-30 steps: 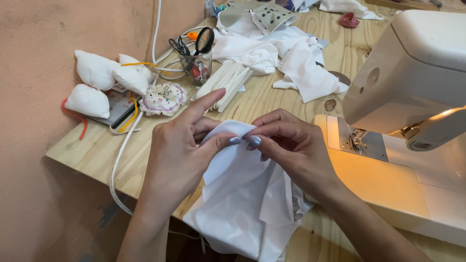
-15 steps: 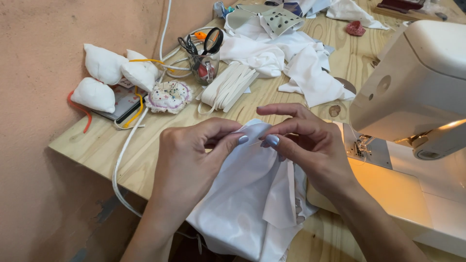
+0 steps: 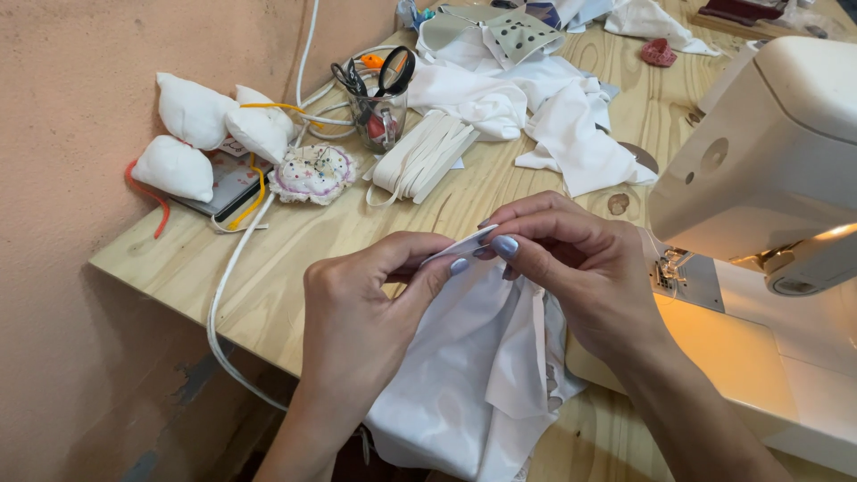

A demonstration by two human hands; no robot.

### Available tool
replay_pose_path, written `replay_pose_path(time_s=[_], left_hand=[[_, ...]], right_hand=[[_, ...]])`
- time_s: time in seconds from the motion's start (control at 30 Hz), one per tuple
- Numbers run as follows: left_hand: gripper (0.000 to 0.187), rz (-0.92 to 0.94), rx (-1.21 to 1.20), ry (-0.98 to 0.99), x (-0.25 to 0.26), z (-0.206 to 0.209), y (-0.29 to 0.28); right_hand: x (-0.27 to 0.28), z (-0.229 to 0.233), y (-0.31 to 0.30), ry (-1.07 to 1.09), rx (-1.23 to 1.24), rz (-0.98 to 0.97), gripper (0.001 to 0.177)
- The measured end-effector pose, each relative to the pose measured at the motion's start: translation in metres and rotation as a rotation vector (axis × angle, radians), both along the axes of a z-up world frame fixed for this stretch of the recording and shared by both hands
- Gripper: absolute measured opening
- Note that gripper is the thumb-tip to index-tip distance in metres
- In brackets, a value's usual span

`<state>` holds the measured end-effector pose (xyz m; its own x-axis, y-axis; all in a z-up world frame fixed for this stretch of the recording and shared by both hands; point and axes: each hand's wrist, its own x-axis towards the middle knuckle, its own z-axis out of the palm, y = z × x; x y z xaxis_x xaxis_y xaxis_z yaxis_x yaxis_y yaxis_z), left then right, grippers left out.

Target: Aligning fabric edges and securing them with pins and clips in preparation for sewing.

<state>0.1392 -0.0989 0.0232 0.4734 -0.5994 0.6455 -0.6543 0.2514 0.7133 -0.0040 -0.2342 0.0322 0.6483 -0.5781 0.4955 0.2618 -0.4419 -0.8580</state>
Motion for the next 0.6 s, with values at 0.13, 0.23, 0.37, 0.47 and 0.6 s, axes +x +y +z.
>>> replay_pose_path(time_s=[0.13, 0.23, 0.37, 0.47, 0.6], left_hand=[[0.009, 0.021, 0.015, 0.037, 0.0007, -0.0009, -0.0008], [0.01, 0.005, -0.003, 0.053, 0.0012, 0.0008, -0.0021], [0.011, 0.012, -0.009, 0.075, -0.0002, 0.0019, -0.0026], [0.012, 0.018, -0.001, 0.103, -0.0009, 0.002, -0.0024], [0.012, 0.027, -0.001, 0.116, -0.0007, 0.0024, -0.0027]], right_hand=[[0.0014, 0.0024, 0.0038, -0.012, 0.029, -0.014, 0.009], [0.0019, 0.001, 0.0013, -0.029, 0.039, -0.023, 0.009], [0.0017, 0.0048, 0.0045, -0.032, 0.03, -0.028, 0.01], [0.0015, 0.0054, 0.0052, -0.028, 0.029, -0.029, 0.01], [0.0009, 0.0048, 0.0034, -0.02, 0.043, -0.031, 0.011]])
